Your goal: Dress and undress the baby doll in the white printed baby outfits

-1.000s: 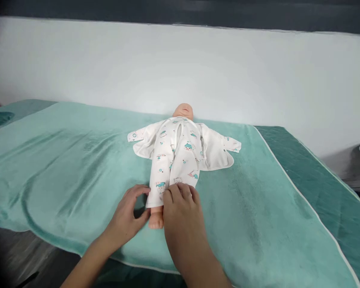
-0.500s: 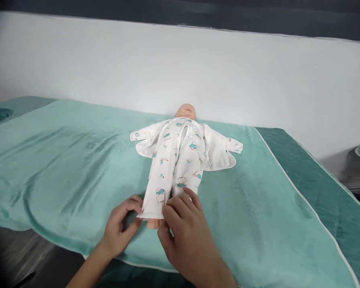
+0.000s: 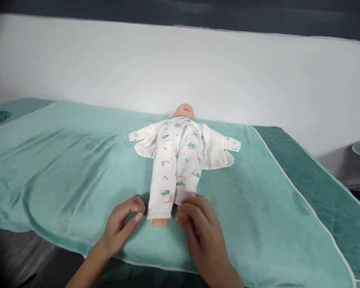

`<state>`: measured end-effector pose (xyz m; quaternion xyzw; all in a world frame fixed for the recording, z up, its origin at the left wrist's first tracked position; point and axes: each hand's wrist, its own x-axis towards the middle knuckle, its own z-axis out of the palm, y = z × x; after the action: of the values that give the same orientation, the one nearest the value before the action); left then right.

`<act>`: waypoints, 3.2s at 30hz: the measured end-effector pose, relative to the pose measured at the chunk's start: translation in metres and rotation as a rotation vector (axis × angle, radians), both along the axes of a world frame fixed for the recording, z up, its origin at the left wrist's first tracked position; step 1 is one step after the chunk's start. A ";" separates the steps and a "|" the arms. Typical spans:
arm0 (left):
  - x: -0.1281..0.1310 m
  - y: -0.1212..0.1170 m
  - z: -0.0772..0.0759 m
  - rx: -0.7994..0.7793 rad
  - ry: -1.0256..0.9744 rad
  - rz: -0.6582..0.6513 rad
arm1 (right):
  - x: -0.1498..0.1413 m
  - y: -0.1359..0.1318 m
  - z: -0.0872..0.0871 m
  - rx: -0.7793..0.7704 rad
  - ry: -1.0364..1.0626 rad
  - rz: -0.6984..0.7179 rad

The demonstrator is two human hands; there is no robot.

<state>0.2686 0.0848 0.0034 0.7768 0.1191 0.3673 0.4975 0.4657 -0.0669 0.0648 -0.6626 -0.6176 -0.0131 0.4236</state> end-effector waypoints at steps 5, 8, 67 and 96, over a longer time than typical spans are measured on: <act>0.002 0.002 -0.003 0.017 -0.001 0.021 | 0.016 -0.006 -0.037 -0.056 0.003 -0.295; 0.002 0.003 -0.004 0.039 0.009 0.050 | 0.015 -0.001 -0.048 -0.117 -0.021 -0.326; 0.010 -0.005 0.001 0.200 -0.104 0.226 | -0.017 -0.016 0.000 0.111 0.051 -0.161; 0.011 -0.004 0.003 0.221 -0.059 0.192 | -0.031 0.022 -0.011 -0.192 -0.080 -0.357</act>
<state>0.2793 0.0812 0.0066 0.8007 0.1369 0.4468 0.3748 0.4346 -0.0453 0.0533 -0.7979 -0.5049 -0.0555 0.3246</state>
